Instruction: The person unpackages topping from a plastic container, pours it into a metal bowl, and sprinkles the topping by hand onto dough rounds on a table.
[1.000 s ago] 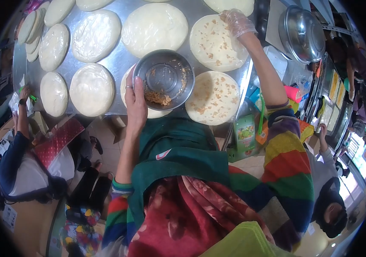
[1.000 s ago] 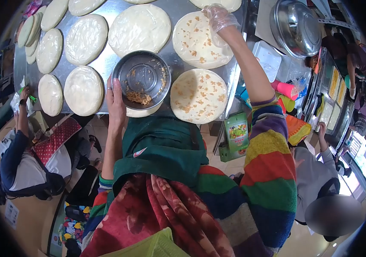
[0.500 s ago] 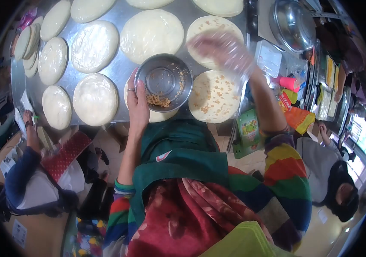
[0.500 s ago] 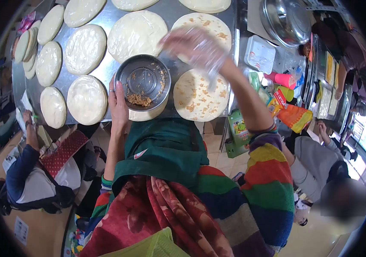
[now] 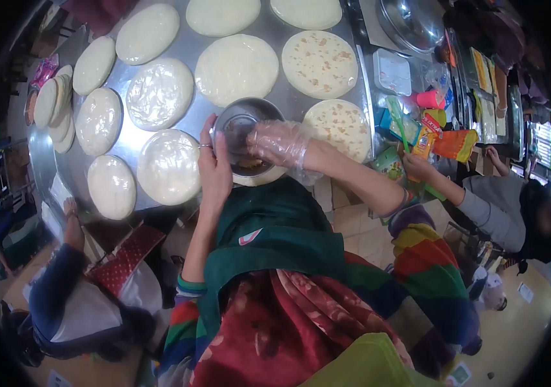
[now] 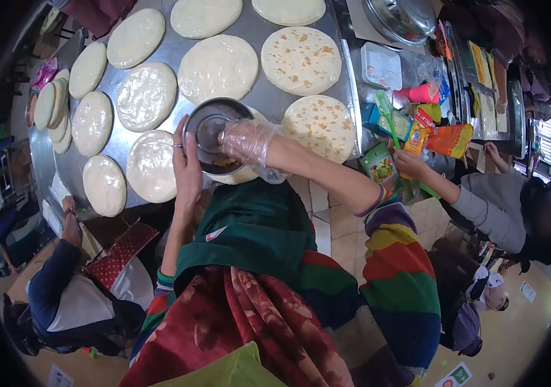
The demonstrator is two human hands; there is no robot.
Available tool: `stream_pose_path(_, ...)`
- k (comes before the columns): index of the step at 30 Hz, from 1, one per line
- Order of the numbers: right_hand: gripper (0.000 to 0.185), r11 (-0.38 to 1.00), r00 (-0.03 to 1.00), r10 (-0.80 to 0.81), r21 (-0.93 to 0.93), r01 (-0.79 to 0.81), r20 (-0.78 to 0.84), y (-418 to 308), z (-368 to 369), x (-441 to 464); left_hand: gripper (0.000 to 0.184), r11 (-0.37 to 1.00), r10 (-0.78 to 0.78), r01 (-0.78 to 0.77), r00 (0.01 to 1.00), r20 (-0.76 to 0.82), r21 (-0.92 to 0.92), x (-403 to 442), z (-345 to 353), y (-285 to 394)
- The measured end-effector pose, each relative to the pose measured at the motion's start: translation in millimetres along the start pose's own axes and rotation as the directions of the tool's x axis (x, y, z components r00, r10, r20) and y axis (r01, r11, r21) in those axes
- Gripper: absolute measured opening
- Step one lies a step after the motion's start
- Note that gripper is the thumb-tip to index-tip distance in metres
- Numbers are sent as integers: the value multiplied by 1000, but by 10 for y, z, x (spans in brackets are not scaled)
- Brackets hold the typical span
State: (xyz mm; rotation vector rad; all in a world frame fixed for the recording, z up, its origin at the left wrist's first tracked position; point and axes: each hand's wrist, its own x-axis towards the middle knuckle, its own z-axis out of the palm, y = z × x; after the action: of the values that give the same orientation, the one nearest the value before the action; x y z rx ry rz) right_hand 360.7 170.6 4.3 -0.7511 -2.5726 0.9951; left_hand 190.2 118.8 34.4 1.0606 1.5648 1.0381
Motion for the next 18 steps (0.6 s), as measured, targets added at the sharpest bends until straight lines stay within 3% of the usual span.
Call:
stream_pose_path(1, 22, 999, 983, -50, 4, 52, -175, 20, 241, -70, 41, 999, 26, -27, 1000, 10, 40, -10, -24, 13)
stream_pose_path(4, 28, 990, 987, 111, 102, -99, -115, -190, 502, -166, 42, 963, 186, -188, 982, 31, 192, -13, -66, -96)
stream_pose_path(5, 33, 925, 942, 249, 234, -301, 226, -275, 333, 6, 42, 972, 161, -168, 986, 51, 167, -25, -84, -131)
stream_pose_path(8, 33, 864, 916, 302, 330, -380, 264, -387, 185, -16, 43, 998, 37, -42, 995, 88, 52, -67, -114, -173)
stream_pose_path(9, 26, 897, 952, 270, 320, -303, 146, -446, 155, -51, 43, 999, 19, -23, 995, 101, 36, -74, -107, -172)
stream_pose_path(12, 19, 682, 869, 448, 548, -485, 211, -409, 23, -38, 44, 1000, 2, 1, 992, 128, -21, -24, -24, -181)
stream_pose_path(13, 13, 680, 873, 480, 593, -432, 86, -380, 3, -64, 44, 999, 22, -16, 992, 128, -43, 14, 21, -223)
stream_pose_path(16, 12, 440, 857, 505, 824, -356, 101, -168, -107, -158, 44, 996, 26, -13, 988, 149, -86, 111, 156, -236)
stream_pose_path(17, 16, 492, 871, 482, 792, -362, 99, -67, -182, -192, 44, 995, 18, -2, 987, 160, -100, 144, 220, -221)
stream_pose_path(18, 19, 434, 849, 509, 811, -392, 138, 13, -269, -215, 44, 994, 15, 3, 987, 161, -109, 181, 287, -212)
